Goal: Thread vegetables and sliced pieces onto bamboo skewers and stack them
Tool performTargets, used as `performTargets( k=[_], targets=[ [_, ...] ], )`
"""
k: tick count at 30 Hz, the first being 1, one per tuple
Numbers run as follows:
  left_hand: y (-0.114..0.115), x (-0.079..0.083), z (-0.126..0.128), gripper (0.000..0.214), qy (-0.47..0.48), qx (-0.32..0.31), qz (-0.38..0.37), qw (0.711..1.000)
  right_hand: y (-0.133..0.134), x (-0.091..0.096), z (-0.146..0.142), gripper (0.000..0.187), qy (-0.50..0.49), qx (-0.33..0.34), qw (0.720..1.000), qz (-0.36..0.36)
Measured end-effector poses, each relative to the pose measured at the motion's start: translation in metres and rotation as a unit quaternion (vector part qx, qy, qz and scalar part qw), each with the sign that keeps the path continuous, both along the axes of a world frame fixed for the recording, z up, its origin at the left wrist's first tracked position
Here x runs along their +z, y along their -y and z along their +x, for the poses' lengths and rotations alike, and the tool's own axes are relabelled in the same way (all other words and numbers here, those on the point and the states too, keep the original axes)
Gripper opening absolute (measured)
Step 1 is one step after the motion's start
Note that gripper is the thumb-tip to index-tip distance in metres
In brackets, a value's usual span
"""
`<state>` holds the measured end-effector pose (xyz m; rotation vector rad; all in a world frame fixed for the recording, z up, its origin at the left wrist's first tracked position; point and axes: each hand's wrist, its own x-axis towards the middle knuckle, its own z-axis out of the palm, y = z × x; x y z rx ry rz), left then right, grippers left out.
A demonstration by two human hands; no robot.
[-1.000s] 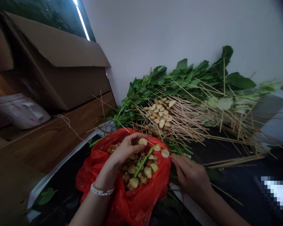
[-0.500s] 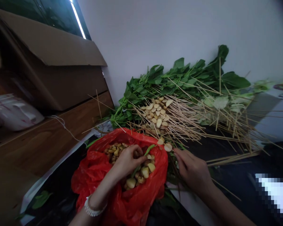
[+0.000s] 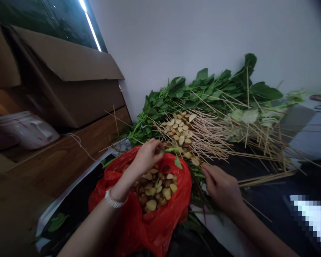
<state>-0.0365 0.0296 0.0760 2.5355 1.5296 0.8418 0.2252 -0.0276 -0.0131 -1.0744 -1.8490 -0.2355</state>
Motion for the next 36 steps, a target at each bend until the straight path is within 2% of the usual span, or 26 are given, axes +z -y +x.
performTargets(
  k=[2,5,7,10,12,14,18,20,22,25,32,36],
  targets=[
    [-0.026,-0.008,0.009,0.01,-0.035,0.039,0.085,0.995,-0.003,-0.001,0.003,0.02,-0.021,-0.007,1.0,-0.012],
    [-0.046,-0.023,0.022,0.018,-0.138,0.017,0.112,0.984,-0.007,-0.002,0.005,0.02,-0.04,-0.015,0.999,-0.029],
    [-0.04,-0.028,0.029,0.028,-0.143,-0.005,0.111,0.983,-0.008,-0.003,0.006,0.02,-0.04,-0.014,0.999,-0.033],
    [-0.008,-0.021,0.03,0.033,-0.078,-0.03,0.111,0.99,-0.007,-0.002,0.005,0.02,-0.035,-0.002,0.999,-0.026],
    [0.017,-0.015,0.022,0.026,-0.045,-0.058,0.057,0.996,-0.005,-0.002,0.004,0.02,-0.027,0.004,0.999,-0.025],
    [0.035,-0.014,0.008,0.025,-0.043,-0.041,-0.017,0.998,-0.003,-0.002,0.002,0.021,-0.018,0.008,0.999,-0.028],
    [0.048,-0.032,-0.021,0.018,-0.088,0.057,-0.128,0.986,0.0,-0.002,-0.001,0.02,-0.008,0.012,0.999,-0.039],
    [0.049,-0.043,-0.029,0.016,-0.107,0.072,-0.165,0.978,0.0,-0.002,-0.001,0.021,-0.006,0.014,0.999,-0.042],
    [0.049,-0.051,-0.032,0.016,-0.114,0.067,-0.18,0.975,0.0,-0.002,-0.002,0.021,-0.004,0.015,0.999,-0.044],
    [0.051,-0.053,-0.029,0.017,-0.11,0.056,-0.181,0.976,0.0,-0.003,-0.002,0.021,0.002,0.012,0.999,-0.045],
    [0.053,-0.043,-0.02,0.017,-0.125,0.042,-0.199,0.971,0.0,-0.005,-0.003,0.022,0.011,0.014,0.999,-0.036],
    [0.048,-0.034,-0.031,0.017,-0.047,0.026,-0.239,0.97,-0.001,-0.005,-0.002,0.023,0.014,0.007,0.999,-0.033]
  ],
)
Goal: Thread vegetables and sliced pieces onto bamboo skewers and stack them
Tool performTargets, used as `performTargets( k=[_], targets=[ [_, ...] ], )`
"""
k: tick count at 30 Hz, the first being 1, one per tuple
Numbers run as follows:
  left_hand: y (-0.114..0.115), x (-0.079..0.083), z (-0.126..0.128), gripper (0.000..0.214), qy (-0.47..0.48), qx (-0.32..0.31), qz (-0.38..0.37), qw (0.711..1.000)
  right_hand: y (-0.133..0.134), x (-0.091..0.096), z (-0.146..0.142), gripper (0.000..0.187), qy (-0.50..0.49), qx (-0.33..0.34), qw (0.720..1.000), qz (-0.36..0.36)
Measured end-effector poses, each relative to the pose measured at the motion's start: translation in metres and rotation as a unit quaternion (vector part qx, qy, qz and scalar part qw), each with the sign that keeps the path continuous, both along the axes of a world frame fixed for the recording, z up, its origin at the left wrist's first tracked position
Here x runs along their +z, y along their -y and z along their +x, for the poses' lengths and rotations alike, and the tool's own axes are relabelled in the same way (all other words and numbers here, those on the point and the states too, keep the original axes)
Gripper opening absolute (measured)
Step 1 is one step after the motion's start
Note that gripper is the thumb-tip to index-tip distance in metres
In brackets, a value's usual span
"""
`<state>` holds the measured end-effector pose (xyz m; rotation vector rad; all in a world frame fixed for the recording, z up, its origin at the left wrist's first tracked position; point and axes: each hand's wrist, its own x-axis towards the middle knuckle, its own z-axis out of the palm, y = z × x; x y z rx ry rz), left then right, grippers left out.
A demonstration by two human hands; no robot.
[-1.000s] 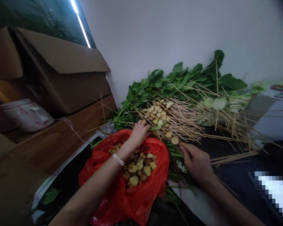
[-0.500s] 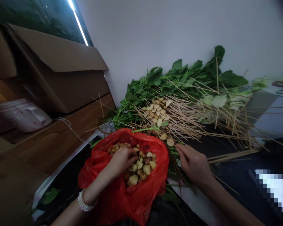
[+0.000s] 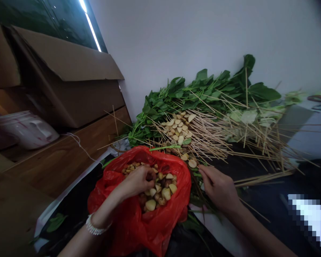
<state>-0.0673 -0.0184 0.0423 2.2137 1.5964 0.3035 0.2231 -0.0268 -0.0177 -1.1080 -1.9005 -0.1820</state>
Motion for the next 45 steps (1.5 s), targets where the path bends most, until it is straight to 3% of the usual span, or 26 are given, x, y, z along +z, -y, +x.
performTargets(
  k=[4,8,11,14,19,23,25,29,37,42,43,44,45],
  targets=[
    [-0.009,0.007,0.002,0.014,0.125,-0.003,0.034,0.992,0.0,0.004,0.001,0.021,-0.02,0.006,1.0,0.015],
    [-0.016,0.005,0.041,0.01,0.223,-0.006,0.05,0.974,0.003,0.013,0.002,0.02,-0.047,0.004,0.998,0.052],
    [-0.02,0.005,0.066,0.024,0.281,-0.017,0.035,0.959,0.005,0.019,0.002,0.018,-0.055,-0.009,0.995,0.08],
    [-0.025,0.01,0.059,0.034,0.3,-0.039,0.025,0.953,0.005,0.02,0.002,0.018,-0.059,-0.014,0.994,0.086],
    [-0.032,0.012,-0.002,0.029,0.171,-0.03,-0.011,0.985,0.003,0.014,0.001,0.02,-0.043,0.0,0.997,0.068],
    [-0.033,0.003,-0.035,0.026,0.026,0.053,0.077,0.995,0.002,0.008,0.0,0.022,-0.034,0.004,0.998,0.049],
    [-0.034,-0.004,-0.04,0.024,-0.039,0.079,0.106,0.99,0.001,0.005,0.0,0.021,-0.032,0.006,0.999,0.043],
    [-0.039,-0.016,-0.036,0.023,-0.104,0.093,0.095,0.986,0.0,0.002,0.0,0.019,-0.024,0.007,0.999,0.04],
    [-0.055,-0.018,-0.026,0.012,-0.095,0.084,0.069,0.99,0.0,0.001,0.001,0.021,-0.019,0.011,0.999,0.037],
    [-0.047,-0.001,-0.018,0.007,-0.016,0.061,0.042,0.997,0.002,0.004,-0.001,0.022,-0.02,0.015,0.999,0.032],
    [-0.041,0.001,-0.012,0.012,0.032,0.057,0.029,0.997,0.003,0.004,-0.002,0.022,-0.021,0.017,0.999,0.033],
    [-0.035,0.004,-0.005,0.017,0.145,0.059,-0.006,0.988,0.004,0.004,-0.003,0.021,-0.021,0.019,0.999,0.034],
    [-0.03,0.005,0.004,0.022,0.268,0.078,-0.056,0.959,0.004,0.005,-0.004,0.02,-0.02,0.021,0.999,0.035]
  ],
)
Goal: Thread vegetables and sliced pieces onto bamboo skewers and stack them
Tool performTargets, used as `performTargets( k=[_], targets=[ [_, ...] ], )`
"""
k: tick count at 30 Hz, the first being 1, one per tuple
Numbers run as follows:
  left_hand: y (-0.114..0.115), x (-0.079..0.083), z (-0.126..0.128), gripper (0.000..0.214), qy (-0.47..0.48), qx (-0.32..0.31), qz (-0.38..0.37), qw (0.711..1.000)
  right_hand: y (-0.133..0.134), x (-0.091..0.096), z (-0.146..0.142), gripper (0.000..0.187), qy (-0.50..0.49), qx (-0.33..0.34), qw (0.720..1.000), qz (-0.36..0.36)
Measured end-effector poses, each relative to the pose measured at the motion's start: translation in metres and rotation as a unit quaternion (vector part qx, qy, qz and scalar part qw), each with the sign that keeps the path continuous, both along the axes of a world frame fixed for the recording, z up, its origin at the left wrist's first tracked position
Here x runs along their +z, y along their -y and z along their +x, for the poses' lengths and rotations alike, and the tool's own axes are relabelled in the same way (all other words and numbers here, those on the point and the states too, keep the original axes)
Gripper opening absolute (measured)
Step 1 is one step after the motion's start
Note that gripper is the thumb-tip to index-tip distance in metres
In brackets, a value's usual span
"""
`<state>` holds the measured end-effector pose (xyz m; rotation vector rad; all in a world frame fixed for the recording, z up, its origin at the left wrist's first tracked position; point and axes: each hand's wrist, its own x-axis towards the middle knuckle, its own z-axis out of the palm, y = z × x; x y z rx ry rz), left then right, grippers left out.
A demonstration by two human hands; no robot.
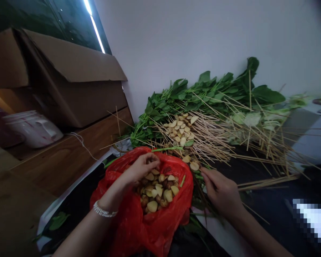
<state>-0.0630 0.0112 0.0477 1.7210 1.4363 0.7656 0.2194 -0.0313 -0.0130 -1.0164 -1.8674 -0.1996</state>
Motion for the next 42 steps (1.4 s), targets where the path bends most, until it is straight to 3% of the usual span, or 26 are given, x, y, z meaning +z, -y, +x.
performTargets(
  k=[2,4,7,10,15,22,31,35,42],
  targets=[
    [0.01,0.002,0.019,0.027,0.218,0.013,-0.102,0.97,0.002,0.0,-0.002,0.019,0.003,0.004,1.0,0.001],
    [0.014,0.002,0.035,0.031,0.348,0.003,-0.197,0.916,0.003,0.0,-0.003,0.019,0.006,0.009,1.0,0.001],
    [0.013,-0.004,0.046,0.026,0.454,-0.014,-0.242,0.857,0.003,0.0,-0.002,0.02,0.005,0.008,1.0,-0.003],
    [0.011,-0.017,0.048,0.035,0.502,-0.048,-0.231,0.832,0.003,-0.001,-0.001,0.02,0.004,0.006,1.0,-0.009],
    [0.015,-0.036,0.047,0.037,0.504,-0.029,-0.177,0.845,0.004,-0.003,-0.004,0.021,0.004,0.028,0.999,-0.023],
    [0.019,-0.029,0.041,0.042,0.465,-0.021,-0.164,0.869,0.006,-0.008,-0.007,0.022,0.006,0.042,0.999,-0.03],
    [0.021,-0.038,0.043,0.042,0.357,-0.028,-0.177,0.917,0.007,-0.006,-0.007,0.022,0.004,0.035,0.999,-0.029],
    [0.02,-0.033,0.042,0.036,0.417,0.001,-0.156,0.896,0.008,-0.005,-0.007,0.021,0.009,0.033,0.999,-0.027],
    [0.012,-0.026,0.034,0.028,0.574,0.051,-0.129,0.807,0.011,-0.006,-0.01,0.02,0.018,0.054,0.997,-0.044]
  ],
)
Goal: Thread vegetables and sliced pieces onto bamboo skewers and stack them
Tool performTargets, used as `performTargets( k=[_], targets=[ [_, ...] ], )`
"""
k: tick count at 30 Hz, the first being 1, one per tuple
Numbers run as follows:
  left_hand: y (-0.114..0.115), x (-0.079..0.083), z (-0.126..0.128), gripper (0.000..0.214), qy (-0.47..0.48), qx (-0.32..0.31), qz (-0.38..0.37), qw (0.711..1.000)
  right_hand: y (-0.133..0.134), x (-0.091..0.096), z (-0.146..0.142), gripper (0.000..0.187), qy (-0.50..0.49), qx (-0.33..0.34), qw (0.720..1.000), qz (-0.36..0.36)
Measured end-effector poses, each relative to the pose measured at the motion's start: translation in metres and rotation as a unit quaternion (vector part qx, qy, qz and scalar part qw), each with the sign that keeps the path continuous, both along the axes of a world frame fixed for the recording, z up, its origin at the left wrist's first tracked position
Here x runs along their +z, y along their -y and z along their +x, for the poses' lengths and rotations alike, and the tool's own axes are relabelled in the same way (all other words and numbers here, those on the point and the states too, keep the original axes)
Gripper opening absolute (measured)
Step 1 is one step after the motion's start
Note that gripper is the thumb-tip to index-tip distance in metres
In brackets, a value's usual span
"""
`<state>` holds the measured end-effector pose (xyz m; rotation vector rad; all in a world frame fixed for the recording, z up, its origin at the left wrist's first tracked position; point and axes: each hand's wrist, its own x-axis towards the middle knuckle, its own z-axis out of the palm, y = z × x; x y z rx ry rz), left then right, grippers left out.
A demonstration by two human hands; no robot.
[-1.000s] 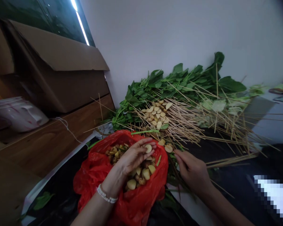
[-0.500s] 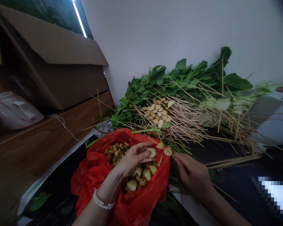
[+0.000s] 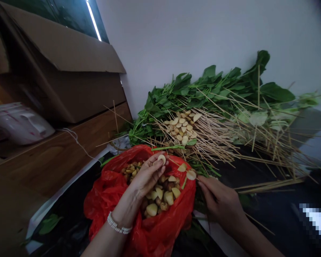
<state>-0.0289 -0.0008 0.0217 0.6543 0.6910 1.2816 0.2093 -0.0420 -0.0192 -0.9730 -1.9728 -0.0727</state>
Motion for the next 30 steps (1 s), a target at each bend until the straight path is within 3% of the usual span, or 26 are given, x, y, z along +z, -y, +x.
performTargets(
  k=[7,30],
  targets=[
    [-0.0005,0.0006,0.0025,0.018,0.063,0.034,-0.072,0.995,0.0022,-0.0032,-0.0033,0.022,0.02,0.007,1.0,-0.023],
    [-0.0006,-0.0011,0.0041,0.03,-0.027,0.088,-0.007,0.996,0.0021,-0.0042,-0.0012,0.028,0.047,-0.002,0.999,-0.026]
  ],
)
